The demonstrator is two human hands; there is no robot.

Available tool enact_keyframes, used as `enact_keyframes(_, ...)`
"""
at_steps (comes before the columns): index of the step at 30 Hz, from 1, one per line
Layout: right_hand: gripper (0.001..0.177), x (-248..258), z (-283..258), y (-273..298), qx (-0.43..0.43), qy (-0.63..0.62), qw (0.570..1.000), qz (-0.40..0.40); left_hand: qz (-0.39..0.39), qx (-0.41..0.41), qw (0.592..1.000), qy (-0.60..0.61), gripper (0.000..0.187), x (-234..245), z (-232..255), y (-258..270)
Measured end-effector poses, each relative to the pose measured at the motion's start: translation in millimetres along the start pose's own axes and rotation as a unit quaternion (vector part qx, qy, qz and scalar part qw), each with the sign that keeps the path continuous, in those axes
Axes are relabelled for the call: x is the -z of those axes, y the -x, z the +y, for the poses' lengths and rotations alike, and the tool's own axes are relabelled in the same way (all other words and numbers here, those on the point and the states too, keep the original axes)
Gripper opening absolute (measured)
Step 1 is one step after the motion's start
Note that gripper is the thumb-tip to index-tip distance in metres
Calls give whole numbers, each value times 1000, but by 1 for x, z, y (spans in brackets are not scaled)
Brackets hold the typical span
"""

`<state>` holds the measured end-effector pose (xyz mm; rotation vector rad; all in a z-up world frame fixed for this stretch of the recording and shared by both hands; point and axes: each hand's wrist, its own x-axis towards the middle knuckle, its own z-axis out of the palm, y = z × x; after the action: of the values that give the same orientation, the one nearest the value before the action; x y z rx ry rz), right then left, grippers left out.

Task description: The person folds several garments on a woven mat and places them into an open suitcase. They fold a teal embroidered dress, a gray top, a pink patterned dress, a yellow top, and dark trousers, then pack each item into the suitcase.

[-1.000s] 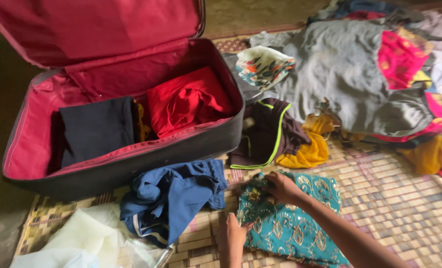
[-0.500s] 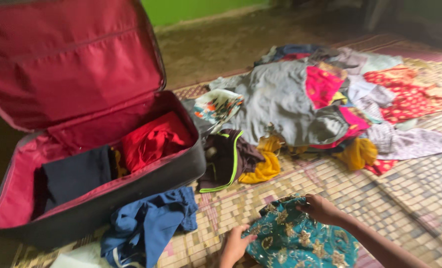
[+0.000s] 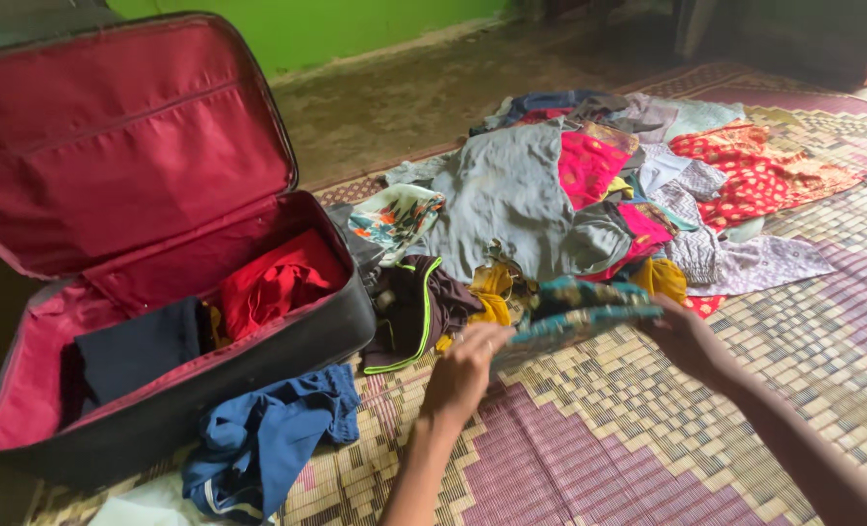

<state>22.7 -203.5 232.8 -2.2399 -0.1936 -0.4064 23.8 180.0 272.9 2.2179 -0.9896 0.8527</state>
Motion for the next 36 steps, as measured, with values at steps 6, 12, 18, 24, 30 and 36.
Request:
enact_keyframes(6,45,-53,68,133,92,42,994,-31,-149,-62,986,43,36,-52,16,122)
enact_keyframes(12,40,-91,95,190,107,196,969,-107,-335,-1,937,95,37,-75,35,198)
enact_keyframes(18,52,-93,57,190,-94,164,965,-181,-301,303,902,58,49,-87,45,180)
enact_keyframes(24,53,-99,50,190,-52,129,976,-170,-317,287,903,49,45,-105,44,190)
enact_keyframes(30,36,-105,55,192,3,142,979,-147,-216,157,963,-40,27,-108,37,193)
enact_keyframes(36,38,-103,71,175,-249,47,965,-69,-278,378,880,68,28,-112,36,176)
